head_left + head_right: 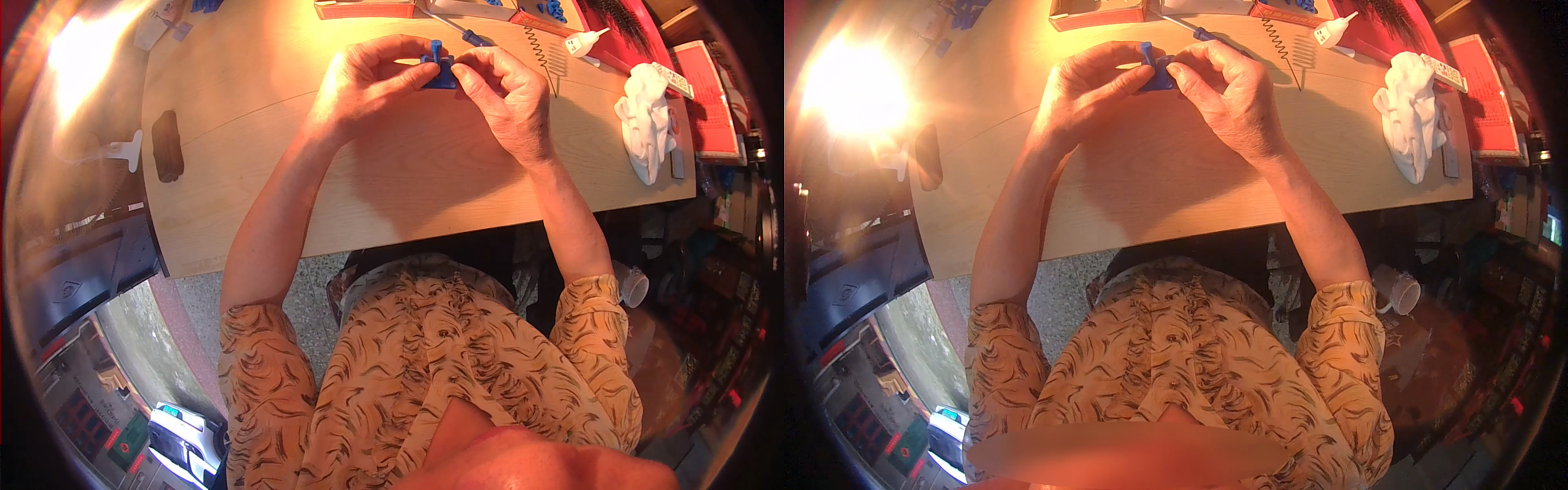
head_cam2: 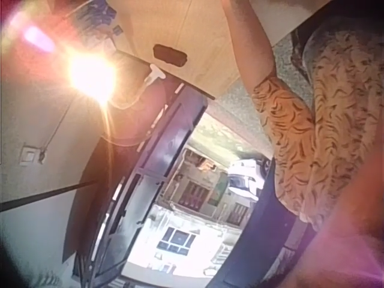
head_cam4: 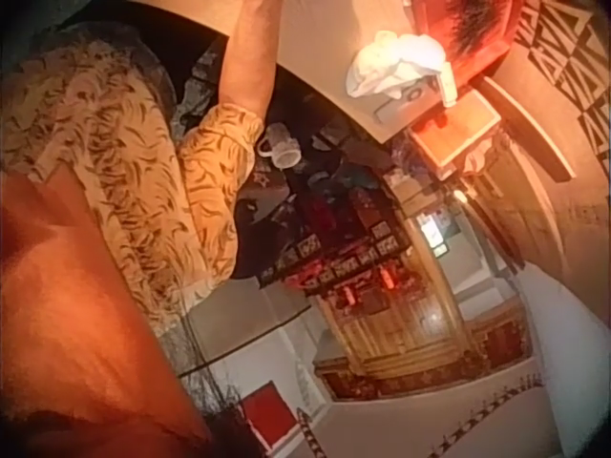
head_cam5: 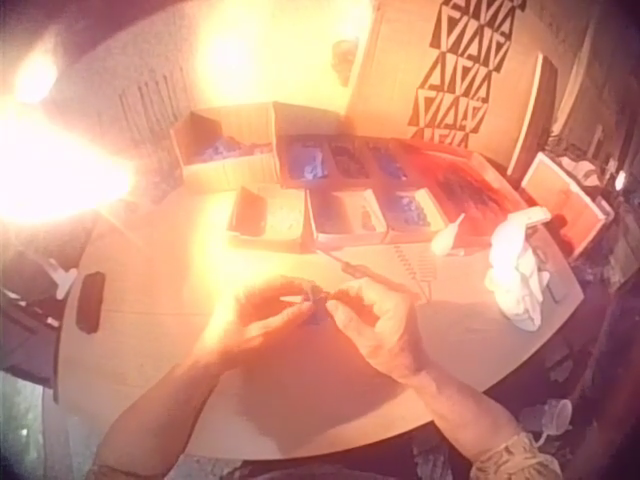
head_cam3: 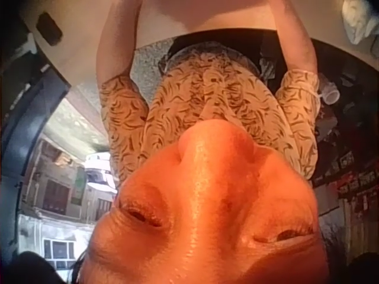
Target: The person assembles electronic components, springs, and a blue plastic housing using a screwdriver.
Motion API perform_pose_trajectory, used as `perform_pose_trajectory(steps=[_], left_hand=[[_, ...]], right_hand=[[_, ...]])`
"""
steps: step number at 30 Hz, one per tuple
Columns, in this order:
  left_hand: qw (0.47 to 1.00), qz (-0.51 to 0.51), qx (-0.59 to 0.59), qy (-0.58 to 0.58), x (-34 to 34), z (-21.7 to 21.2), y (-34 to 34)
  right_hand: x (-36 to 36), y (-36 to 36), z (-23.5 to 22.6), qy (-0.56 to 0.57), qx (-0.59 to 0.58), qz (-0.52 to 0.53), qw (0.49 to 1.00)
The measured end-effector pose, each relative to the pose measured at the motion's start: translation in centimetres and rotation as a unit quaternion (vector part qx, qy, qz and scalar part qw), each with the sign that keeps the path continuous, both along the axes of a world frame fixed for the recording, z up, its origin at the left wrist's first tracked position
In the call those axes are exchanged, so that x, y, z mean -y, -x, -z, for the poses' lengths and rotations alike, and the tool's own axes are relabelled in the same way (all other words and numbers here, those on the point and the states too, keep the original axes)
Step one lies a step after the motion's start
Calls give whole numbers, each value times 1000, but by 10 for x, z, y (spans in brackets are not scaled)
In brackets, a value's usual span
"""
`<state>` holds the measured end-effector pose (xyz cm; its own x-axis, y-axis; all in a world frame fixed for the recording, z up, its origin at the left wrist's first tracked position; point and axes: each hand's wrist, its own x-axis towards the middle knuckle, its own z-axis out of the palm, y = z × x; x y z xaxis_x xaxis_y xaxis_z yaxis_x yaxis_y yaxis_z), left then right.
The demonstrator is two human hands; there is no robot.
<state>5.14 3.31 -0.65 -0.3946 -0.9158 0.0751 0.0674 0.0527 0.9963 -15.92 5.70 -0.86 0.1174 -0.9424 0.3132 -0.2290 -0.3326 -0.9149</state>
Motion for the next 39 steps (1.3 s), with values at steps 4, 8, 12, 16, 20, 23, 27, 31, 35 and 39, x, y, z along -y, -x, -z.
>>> perform_pose_trajectory(steps=[4, 8, 12, 16, 20, 23, 27, 31, 35, 39], left_hand=[[999, -8, 12, 37, 2, 4, 1], [999, 14, 10, 27, 1, 2, 1], [999, 1, 42, 20, -4, -2, 5], [999, -14, 43, 29, -1, 0, 2], [990, -62, 127, 2, 1, -9, -2], [991, -79, 103, 12, -4, -8, 2], [976, -107, 116, 148, -3, 4, 10], [944, -99, 190, 249, -4, 3, 11], [920, -95, 204, 322, -8, 0, 13], [911, -90, 231, 330, -7, 1, 14]], right_hand=[[0, -1, -3, -26, -5, 3, 1000], [1, 1, -3, -11, -25, -4, 1000], [2, 1, 2, 17, -39, 1, 999], [4, 8, -5, 13, -42, -17, 999], [3, 10, -13, -82, 70, -15, 994], [5, 8, -17, -203, 225, -64, 951], [6, 9, -15, -266, 248, -70, 929], [1, 13, -12, -238, 129, -54, 961], [2, 7, -6, -156, 55, -42, 985], [3, 3, 2, -109, 58, -46, 991]])
